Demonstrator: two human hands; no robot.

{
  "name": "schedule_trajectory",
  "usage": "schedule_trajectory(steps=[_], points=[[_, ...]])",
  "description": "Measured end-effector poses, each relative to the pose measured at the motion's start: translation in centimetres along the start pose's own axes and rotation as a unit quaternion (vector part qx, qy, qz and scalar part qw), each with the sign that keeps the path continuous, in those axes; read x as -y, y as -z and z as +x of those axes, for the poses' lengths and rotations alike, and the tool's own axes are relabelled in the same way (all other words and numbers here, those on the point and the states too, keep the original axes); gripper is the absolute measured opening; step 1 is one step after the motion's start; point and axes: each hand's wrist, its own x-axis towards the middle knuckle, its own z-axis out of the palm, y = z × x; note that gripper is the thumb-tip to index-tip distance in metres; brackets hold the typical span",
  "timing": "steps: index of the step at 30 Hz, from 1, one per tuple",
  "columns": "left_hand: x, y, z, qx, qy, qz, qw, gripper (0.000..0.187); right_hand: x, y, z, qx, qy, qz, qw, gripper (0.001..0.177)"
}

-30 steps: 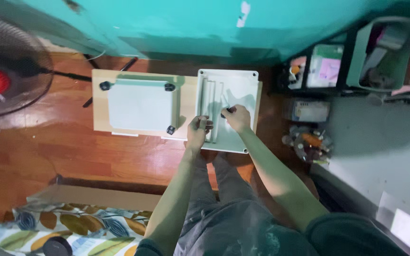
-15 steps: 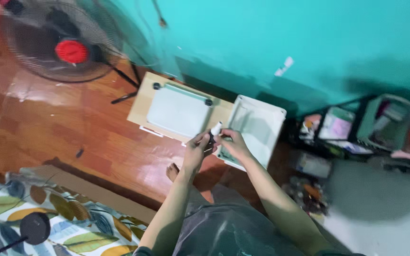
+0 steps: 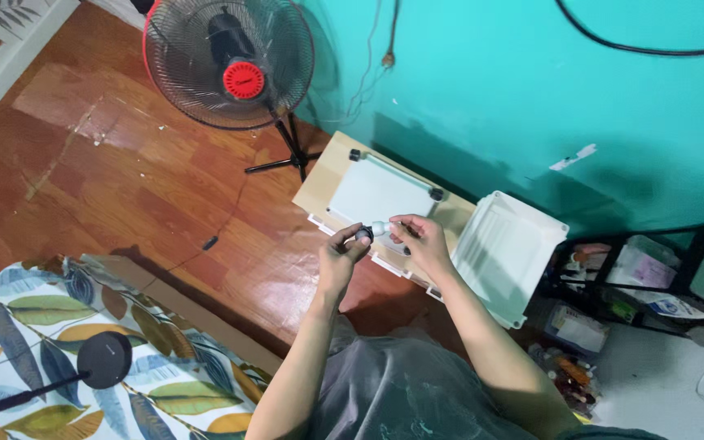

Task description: The person assembles a modular plastic storage unit by stacking translucent trays, inserting black corner connectors, and attaching white vertical support rods. The person handles trays and connectors one at a time, aligning and pressing parts together on a wooden table.

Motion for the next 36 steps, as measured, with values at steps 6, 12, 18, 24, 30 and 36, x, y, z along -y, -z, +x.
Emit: schedule_trajectory(steps=[6, 12, 18, 24, 30, 36], points=[[-0.4, 7.2, 2.1, 0.009, -0.025, 0.015, 1.0, 0.042, -0.7, -7.2, 1.3, -0.017, -0.018, 0.046, 0.999, 0.025], [0.4, 11.4, 3.9, 0.005, -0.05, -0.005, 0.999, 0.042, -3.6, -13.5, 1.8, -0.089, -0.122, 0.112, 0.982, 0.027], [2.1, 12.2, 5.7, -0.045, 0.071, -0.09, 0.992, 0.032, -8.2, -17.8, 2.5, -0.069, -0.18, 0.089, 0.977, 0.026], [6.6, 15.0, 9.1, -0.099, 0.032, -0.034, 0.994, 0.033, -12.3, -16.6, 6.3, -0.021, -0.127, -0.015, 0.992, 0.023], [13.9, 18.4, 15.1, -0.148, 0.008, -0.023, 0.989, 0.027, -15.7, -14.9, 13.4, -0.042, 0.063, -0.391, 0.917, 0.033], [16.5, 18.8, 19.4, -0.199, -0.002, 0.06, 0.978, 0.033, -17.6, -13.2, 20.4, 0.073, 0.192, -0.549, 0.81, 0.044]])
